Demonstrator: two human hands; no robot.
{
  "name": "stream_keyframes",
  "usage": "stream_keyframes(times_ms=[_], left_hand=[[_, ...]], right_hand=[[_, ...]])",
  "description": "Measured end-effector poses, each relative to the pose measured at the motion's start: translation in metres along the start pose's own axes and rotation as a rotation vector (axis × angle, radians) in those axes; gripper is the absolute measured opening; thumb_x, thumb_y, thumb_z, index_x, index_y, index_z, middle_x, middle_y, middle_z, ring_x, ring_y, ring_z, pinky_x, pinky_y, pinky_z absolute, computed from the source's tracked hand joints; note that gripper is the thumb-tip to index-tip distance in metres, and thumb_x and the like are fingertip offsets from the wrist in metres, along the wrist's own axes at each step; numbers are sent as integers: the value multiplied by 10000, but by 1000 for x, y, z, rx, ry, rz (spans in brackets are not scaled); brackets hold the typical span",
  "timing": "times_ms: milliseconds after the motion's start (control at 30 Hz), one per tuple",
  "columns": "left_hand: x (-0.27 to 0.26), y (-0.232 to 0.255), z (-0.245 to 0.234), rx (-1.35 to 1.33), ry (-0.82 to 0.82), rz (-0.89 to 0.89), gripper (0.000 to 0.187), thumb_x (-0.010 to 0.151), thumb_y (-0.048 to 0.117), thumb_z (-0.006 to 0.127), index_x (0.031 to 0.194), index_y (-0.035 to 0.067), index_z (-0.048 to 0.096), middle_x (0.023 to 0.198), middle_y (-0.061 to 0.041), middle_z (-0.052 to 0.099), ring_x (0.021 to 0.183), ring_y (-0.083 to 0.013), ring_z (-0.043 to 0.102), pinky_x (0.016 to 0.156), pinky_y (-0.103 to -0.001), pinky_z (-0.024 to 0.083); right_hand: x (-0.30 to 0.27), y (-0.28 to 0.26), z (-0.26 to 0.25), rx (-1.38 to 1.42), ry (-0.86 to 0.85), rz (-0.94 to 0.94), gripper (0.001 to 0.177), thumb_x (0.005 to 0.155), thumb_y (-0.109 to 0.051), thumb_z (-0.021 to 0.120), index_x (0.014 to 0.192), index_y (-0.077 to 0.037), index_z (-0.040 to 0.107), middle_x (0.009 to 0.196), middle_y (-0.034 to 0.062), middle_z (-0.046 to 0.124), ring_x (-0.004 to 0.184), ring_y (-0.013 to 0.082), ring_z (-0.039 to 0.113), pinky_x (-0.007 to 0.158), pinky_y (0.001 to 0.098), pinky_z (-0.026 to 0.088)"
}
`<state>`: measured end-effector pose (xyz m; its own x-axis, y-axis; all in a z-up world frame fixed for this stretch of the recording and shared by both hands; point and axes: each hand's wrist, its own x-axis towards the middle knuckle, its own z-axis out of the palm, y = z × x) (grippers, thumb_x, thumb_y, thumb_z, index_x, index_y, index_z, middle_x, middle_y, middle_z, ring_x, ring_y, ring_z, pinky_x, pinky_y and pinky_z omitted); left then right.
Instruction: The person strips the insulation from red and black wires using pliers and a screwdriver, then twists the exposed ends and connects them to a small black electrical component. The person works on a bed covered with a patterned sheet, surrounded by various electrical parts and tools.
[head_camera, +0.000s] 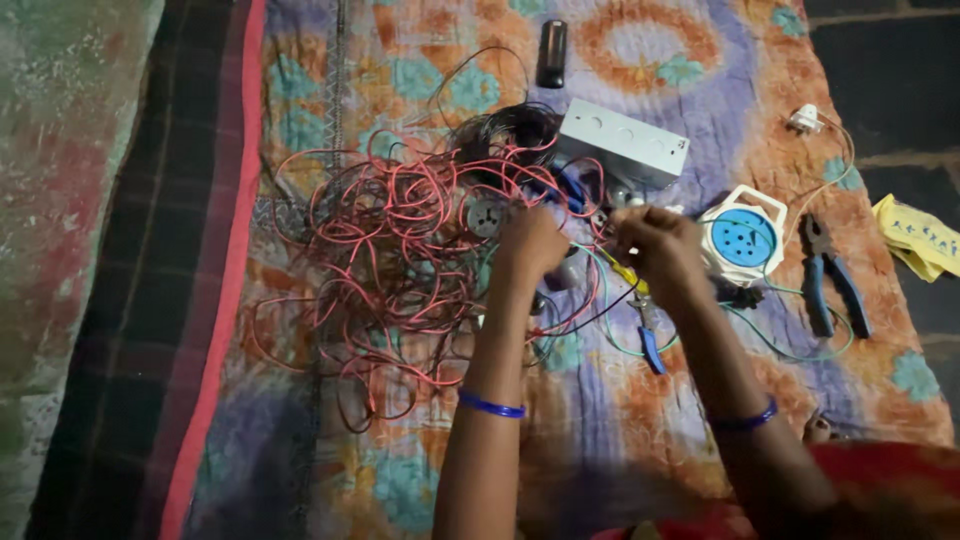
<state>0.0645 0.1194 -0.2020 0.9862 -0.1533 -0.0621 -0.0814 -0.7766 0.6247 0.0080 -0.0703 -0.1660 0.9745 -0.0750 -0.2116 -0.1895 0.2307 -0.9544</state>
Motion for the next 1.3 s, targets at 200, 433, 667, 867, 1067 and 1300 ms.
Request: stream_keyframes(times_ms=[200,433,667,867,1067,1300], left_hand=[[-31,-28,74,131,-87,-313,202,908,129,595,984,56,767,1076,-235,733,1013,-429,716,836,-521,589],[-33,-20,87,246,-204,-395,202,892,158,636,1023,91,774,1113,-189,732,1047,-377,715,852,-540,580],[-9,-34,46,-1363,58,-248,143,836,44,675,960,-16,713,969,-113,712,856,-278,692,740,-514,628],[-27,-5,-44,-1810,270,-169,227,864,281,605,870,56,634,788,-97,655,676,-244,684,622,-411,604],[-58,5,-16,-1328,537,-442,228,854,385,757,844,244,579,635,19,508,450,-133,479,387,-303,379],[-54,31,43,-1033,205,-436,344,842,397,820,802,77,701,578,38,514,440,-80,499,385,-268,414]], right_hand=[[11,54,-33,-47,9,40,62,906,-87,680,918,-46,724,754,30,659,578,99,554,526,266,451],[9,54,-41,-49,51,79,131,930,-194,715,884,-73,693,765,-4,666,623,80,581,574,263,497],[17,51,-61,141,93,154,151,938,-235,720,913,-96,664,764,-19,637,627,90,567,581,269,485],[23,50,-80,280,92,139,121,954,-197,690,927,-88,644,747,7,592,624,117,552,597,286,474],[23,42,-101,378,63,202,159,982,-230,658,928,-94,597,737,17,589,624,144,569,611,313,489],[4,15,-96,312,-74,224,94,946,-207,652,947,-116,627,757,2,615,635,131,581,640,303,500]])
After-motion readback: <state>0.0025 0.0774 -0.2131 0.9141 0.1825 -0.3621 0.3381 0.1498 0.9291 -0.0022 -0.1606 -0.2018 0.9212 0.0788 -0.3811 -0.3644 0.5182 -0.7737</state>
